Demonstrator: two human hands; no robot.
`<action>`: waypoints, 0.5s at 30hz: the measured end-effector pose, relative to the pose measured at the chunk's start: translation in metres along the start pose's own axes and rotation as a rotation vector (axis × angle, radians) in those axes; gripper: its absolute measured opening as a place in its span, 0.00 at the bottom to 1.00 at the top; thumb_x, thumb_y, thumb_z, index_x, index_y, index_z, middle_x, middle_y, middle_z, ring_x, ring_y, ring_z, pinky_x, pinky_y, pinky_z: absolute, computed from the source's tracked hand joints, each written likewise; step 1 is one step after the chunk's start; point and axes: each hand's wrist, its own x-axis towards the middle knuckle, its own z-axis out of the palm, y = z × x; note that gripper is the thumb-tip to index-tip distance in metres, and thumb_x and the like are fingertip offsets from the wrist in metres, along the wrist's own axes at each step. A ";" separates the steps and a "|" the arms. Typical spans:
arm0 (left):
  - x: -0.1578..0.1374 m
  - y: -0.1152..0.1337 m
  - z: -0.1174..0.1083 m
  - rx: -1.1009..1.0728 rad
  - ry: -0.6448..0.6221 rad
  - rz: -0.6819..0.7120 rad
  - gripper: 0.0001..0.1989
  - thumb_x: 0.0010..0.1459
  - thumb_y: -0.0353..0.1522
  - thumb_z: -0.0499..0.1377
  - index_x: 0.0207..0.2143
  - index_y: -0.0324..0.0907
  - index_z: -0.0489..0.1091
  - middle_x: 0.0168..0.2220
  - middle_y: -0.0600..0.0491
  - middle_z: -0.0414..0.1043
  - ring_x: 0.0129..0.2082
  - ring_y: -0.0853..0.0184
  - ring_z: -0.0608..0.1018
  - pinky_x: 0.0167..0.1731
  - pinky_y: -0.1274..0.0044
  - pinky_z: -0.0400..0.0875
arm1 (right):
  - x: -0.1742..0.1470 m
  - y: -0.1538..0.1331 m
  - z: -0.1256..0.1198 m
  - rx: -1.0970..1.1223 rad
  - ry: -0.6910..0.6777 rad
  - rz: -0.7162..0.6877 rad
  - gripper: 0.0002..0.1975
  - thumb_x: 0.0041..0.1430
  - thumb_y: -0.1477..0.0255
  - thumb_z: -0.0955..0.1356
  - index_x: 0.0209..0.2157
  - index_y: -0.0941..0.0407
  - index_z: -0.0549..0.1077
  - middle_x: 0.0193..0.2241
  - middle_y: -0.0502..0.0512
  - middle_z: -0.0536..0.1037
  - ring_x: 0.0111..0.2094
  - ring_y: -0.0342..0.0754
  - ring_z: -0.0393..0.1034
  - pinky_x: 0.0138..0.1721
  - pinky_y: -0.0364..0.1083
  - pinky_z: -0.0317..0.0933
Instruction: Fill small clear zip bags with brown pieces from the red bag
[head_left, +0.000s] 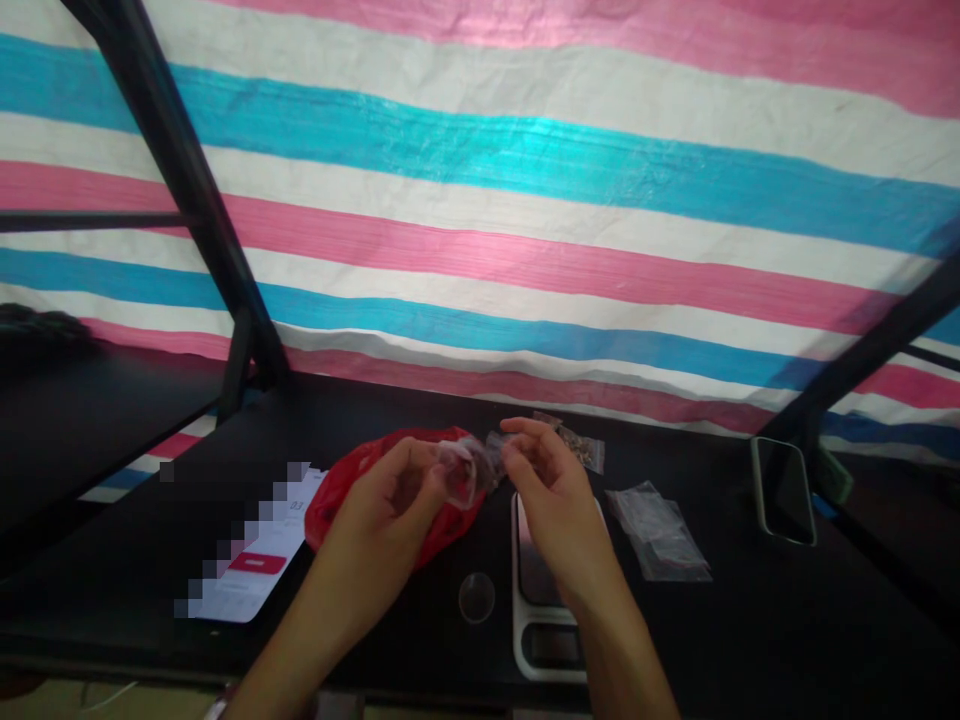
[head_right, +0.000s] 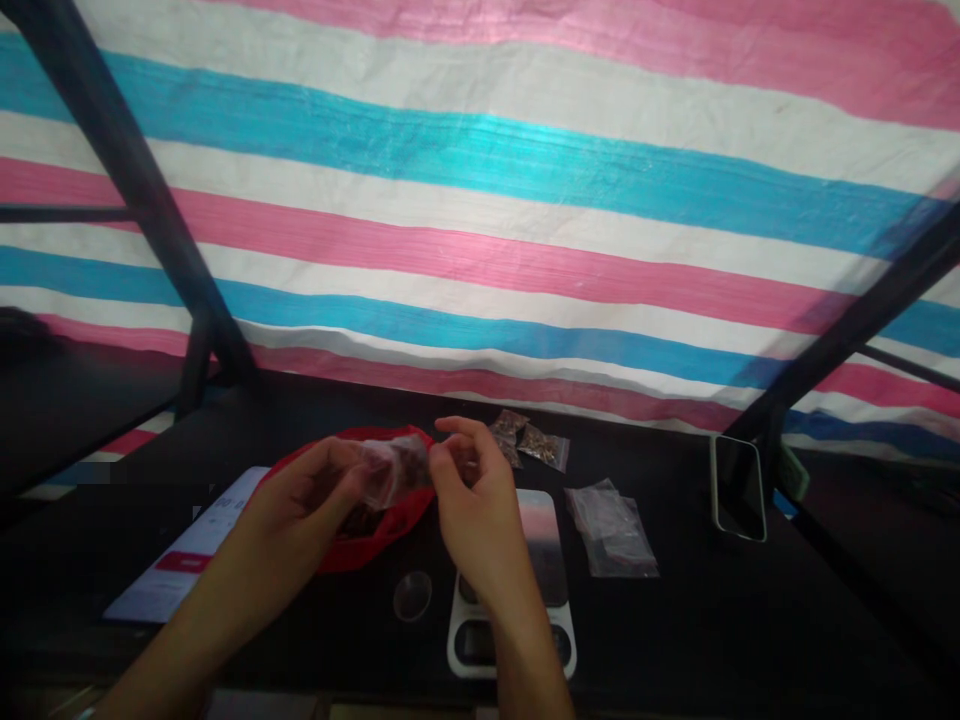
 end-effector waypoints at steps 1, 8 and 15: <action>0.002 0.001 -0.005 -0.006 0.018 0.001 0.17 0.59 0.47 0.64 0.27 0.46 0.68 0.24 0.59 0.70 0.24 0.68 0.72 0.26 0.77 0.67 | 0.001 0.002 0.001 -0.004 0.018 0.016 0.17 0.60 0.62 0.74 0.49 0.52 0.77 0.37 0.51 0.78 0.37 0.47 0.75 0.37 0.44 0.69; 0.011 -0.013 -0.033 -0.018 0.065 -0.042 0.22 0.53 0.53 0.68 0.27 0.46 0.69 0.23 0.59 0.70 0.24 0.68 0.71 0.26 0.78 0.68 | 0.012 0.021 0.019 0.119 -0.149 0.183 0.25 0.58 0.58 0.77 0.53 0.54 0.76 0.38 0.54 0.83 0.36 0.50 0.80 0.35 0.46 0.72; 0.016 -0.057 -0.059 0.607 0.008 -0.004 0.18 0.66 0.45 0.53 0.46 0.46 0.78 0.42 0.46 0.84 0.44 0.52 0.84 0.49 0.64 0.76 | 0.025 0.037 0.040 -0.187 0.019 -0.001 0.12 0.58 0.71 0.73 0.45 0.54 0.80 0.38 0.54 0.84 0.36 0.50 0.79 0.39 0.48 0.72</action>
